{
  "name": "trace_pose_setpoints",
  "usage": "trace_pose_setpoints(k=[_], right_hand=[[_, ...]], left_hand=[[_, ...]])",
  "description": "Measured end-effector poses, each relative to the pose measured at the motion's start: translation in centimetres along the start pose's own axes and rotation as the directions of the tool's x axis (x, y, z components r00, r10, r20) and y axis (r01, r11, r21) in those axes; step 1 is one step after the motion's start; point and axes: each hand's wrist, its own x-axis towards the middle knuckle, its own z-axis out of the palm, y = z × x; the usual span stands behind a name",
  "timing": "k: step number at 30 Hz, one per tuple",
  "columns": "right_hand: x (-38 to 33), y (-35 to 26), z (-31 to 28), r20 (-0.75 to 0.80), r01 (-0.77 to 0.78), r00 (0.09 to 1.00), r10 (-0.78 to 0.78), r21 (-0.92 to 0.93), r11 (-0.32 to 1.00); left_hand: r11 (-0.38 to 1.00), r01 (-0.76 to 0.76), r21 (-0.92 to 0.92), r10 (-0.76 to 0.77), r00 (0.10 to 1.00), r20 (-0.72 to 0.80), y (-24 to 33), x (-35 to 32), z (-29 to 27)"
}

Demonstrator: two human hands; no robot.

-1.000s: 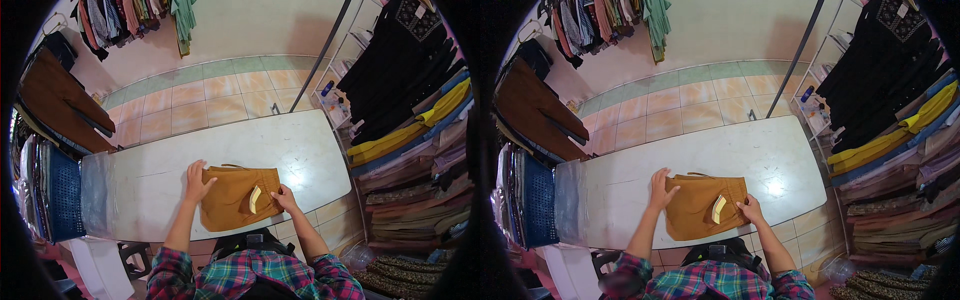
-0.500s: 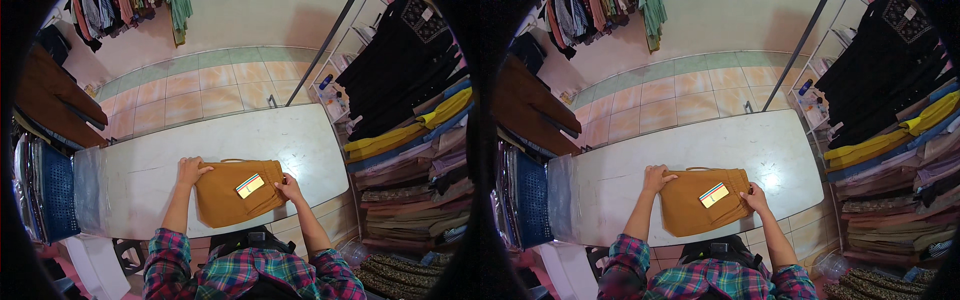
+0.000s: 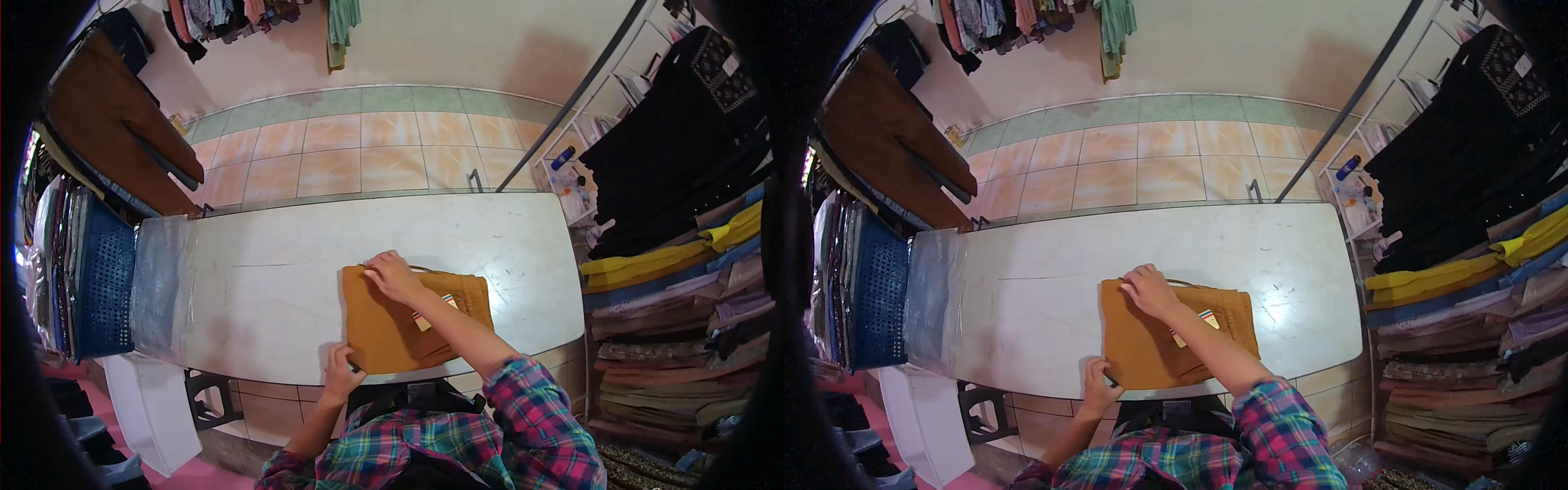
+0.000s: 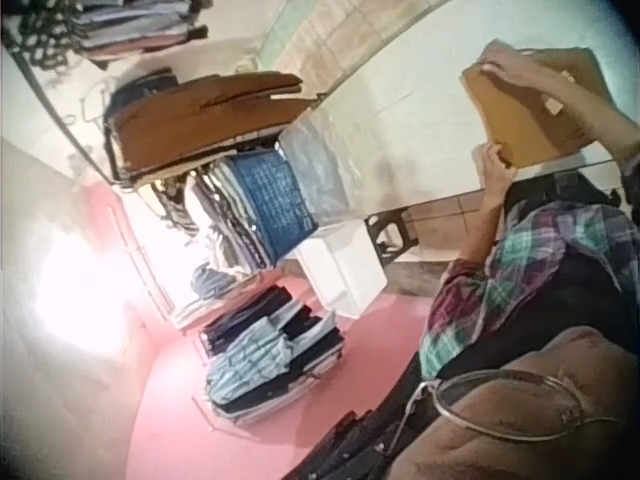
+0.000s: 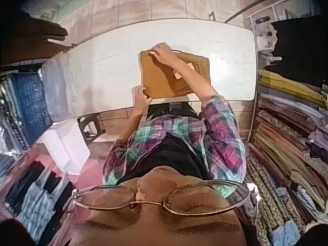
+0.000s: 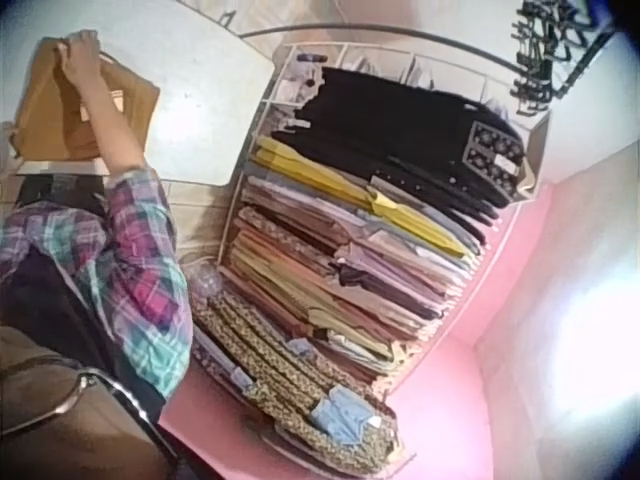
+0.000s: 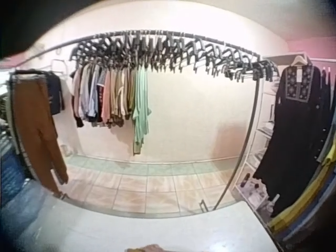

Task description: Folding and packing various pieces of clothing into plastic bags on a table in a clothing store environment.

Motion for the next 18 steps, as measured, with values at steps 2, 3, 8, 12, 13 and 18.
trace_pose_setpoints(k=[2, 3, 8, 12, 13, 18], right_hand=[[2.1, -0.9, 2.3, 0.235, -0.097, 0.965, 0.119, -0.102, 0.990], [2.8, -1.1, 3.1, 0.243, -0.088, 0.964, 0.111, -0.101, 0.991], [4.9, -0.1, 4.8, 0.378, -0.299, 0.869, 0.318, -0.109, 0.948], [5.1, -0.7, 5.1, 0.346, -0.283, 0.867, 0.359, -0.250, 0.926], [5.1, -1.0, 5.0, 0.329, -0.256, 0.878, 0.347, -0.289, 0.922], [2.2, -2.3, 2.4, 0.080, -0.209, 0.968, 0.239, -0.270, 0.940]], left_hand=[[0.992, -0.062, 0.106, 0.065, 0.997, -0.030, -1.8, -1.1, 1.1], [0.985, -0.090, 0.149, 0.092, 0.996, -0.005, -2.3, -1.3, 1.6], [0.901, -0.285, 0.327, 0.220, 0.950, 0.222, -2.4, -1.6, 1.4], [0.873, -0.302, 0.384, 0.233, 0.948, 0.216, -1.9, -0.9, 0.8], [0.881, -0.326, 0.342, 0.252, 0.936, 0.245, -2.1, -0.5, 0.5], [0.911, -0.411, -0.017, 0.370, 0.801, 0.470, -1.5, 3.3, -2.5]])
